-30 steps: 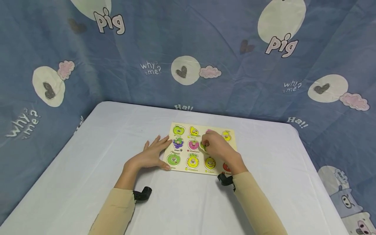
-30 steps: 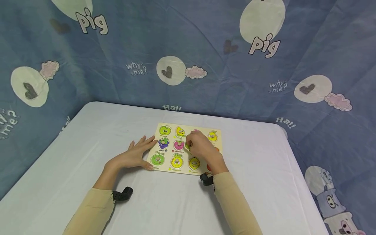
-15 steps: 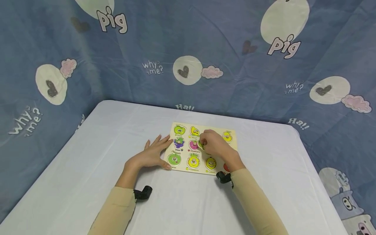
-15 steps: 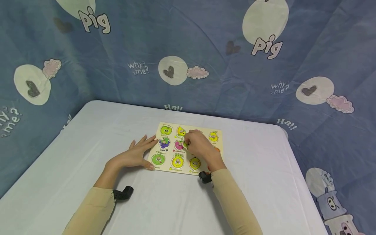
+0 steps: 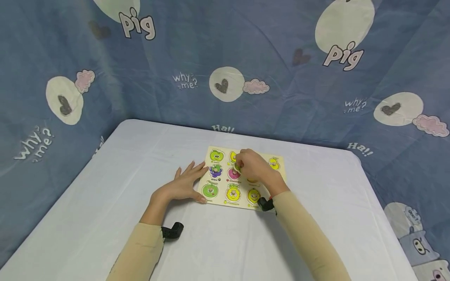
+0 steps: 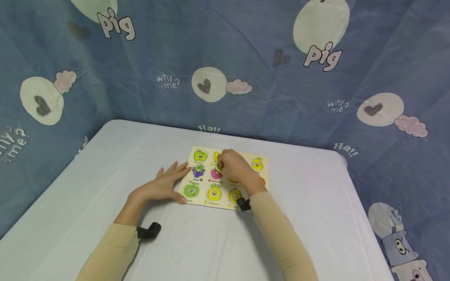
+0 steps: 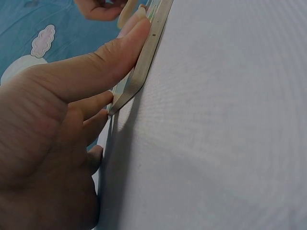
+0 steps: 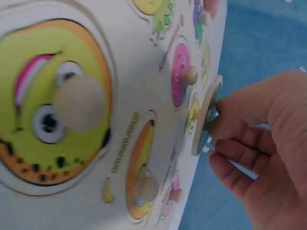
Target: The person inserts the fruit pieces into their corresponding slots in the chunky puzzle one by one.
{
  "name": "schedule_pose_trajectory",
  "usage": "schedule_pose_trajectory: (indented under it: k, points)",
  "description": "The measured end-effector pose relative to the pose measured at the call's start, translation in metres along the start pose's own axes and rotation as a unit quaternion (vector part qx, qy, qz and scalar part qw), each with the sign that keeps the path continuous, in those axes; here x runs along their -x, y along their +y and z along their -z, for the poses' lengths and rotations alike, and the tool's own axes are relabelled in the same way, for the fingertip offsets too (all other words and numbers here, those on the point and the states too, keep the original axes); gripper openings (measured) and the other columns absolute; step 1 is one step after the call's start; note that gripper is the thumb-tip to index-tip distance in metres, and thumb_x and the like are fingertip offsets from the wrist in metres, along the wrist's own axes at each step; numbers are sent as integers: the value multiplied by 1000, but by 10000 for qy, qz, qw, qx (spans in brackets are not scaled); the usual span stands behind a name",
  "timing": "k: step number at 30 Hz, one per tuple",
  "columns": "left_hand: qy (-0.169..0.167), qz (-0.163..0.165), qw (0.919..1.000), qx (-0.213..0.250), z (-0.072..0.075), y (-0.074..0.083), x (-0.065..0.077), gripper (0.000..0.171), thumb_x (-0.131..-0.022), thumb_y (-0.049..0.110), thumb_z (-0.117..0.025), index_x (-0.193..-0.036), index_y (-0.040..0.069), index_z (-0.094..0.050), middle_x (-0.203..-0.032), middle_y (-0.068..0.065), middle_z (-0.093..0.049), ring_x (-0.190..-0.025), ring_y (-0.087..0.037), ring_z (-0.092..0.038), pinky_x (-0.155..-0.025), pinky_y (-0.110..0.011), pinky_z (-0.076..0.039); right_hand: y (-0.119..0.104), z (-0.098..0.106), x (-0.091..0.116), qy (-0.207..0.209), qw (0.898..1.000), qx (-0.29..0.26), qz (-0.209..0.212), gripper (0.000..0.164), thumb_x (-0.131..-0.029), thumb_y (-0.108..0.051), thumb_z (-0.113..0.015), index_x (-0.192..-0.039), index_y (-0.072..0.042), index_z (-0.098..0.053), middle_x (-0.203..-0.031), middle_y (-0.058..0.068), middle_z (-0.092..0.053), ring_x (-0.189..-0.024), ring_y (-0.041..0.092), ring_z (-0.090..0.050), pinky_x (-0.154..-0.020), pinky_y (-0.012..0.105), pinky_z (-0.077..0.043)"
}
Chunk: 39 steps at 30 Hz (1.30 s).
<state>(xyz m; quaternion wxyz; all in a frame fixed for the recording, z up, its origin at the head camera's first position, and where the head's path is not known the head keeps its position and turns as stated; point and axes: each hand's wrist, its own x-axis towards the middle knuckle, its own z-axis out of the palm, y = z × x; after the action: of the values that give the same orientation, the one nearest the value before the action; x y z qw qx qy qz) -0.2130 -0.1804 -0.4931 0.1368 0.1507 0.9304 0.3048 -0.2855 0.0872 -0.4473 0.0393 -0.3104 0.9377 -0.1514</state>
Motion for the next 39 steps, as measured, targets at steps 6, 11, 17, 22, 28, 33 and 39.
schedule_pose_trajectory:
  k: [6,11,17,22,28,33,39]
  points:
    - [-13,-8,10000,52,2,2,1,122,-59,49,-90,-158,16,-27,-169,-3,-11,-156,-36,5,-119,-68,11,-3,4,-9,-101,9999,-4,-70,20,-85,6,-59,-77,-12,-62,-80,2,-48,-78,18,-42,-70,32,-37]
    - [-16,-10,10000,53,2,2,2,121,-59,48,-91,-158,17,-27,-169,-1,-10,-157,-34,6,-119,-67,11,-5,2,-14,-106,9998,169,45,23,-89,2,-60,-72,-14,-54,-77,1,-42,-75,17,-39,-68,30,-35]
    - [-25,-3,10000,58,2,1,1,121,-60,48,-91,-158,18,-27,-169,0,-11,-157,-34,5,-119,-67,11,-7,0,-19,-67,9997,192,98,20,-88,1,-61,-75,-13,-59,-78,1,-47,-77,17,-42,-68,29,-37]
    - [-28,13,10000,61,3,2,1,120,-60,48,-91,-158,18,-28,-169,0,-11,-157,-34,5,-119,-67,11,-8,-3,-23,-40,9995,266,178,19,-88,1,-62,-77,-15,-62,-82,0,-52,-80,17,-45,-70,28,-40]
    - [-82,43,9999,39,3,2,2,120,-61,48,-90,-158,18,-27,-169,0,-10,-157,-34,6,-119,-67,11,-12,-4,-26,-235,9990,361,123,13,-89,-4,-66,-81,-15,-65,-84,-1,-54,-83,16,-47,-72,28,-42]
    - [-79,12,10000,7,3,1,2,120,-61,49,-90,-158,18,-27,-169,-1,-10,-157,-34,5,-119,-68,10,-16,-4,-31,-290,9982,487,206,11,-89,-5,-67,-85,-15,-66,-85,-2,-55,-84,16,-49,-73,26,-44]
    - [-93,3,9999,-46,3,-1,2,121,-61,51,-89,-159,18,-26,-170,-2,-10,-157,-35,6,-119,-68,10,-20,-6,-37,-343,9976,536,270,11,-91,-5,-65,-85,-14,-66,-86,-2,-56,-85,16,-49,-74,27,-44]
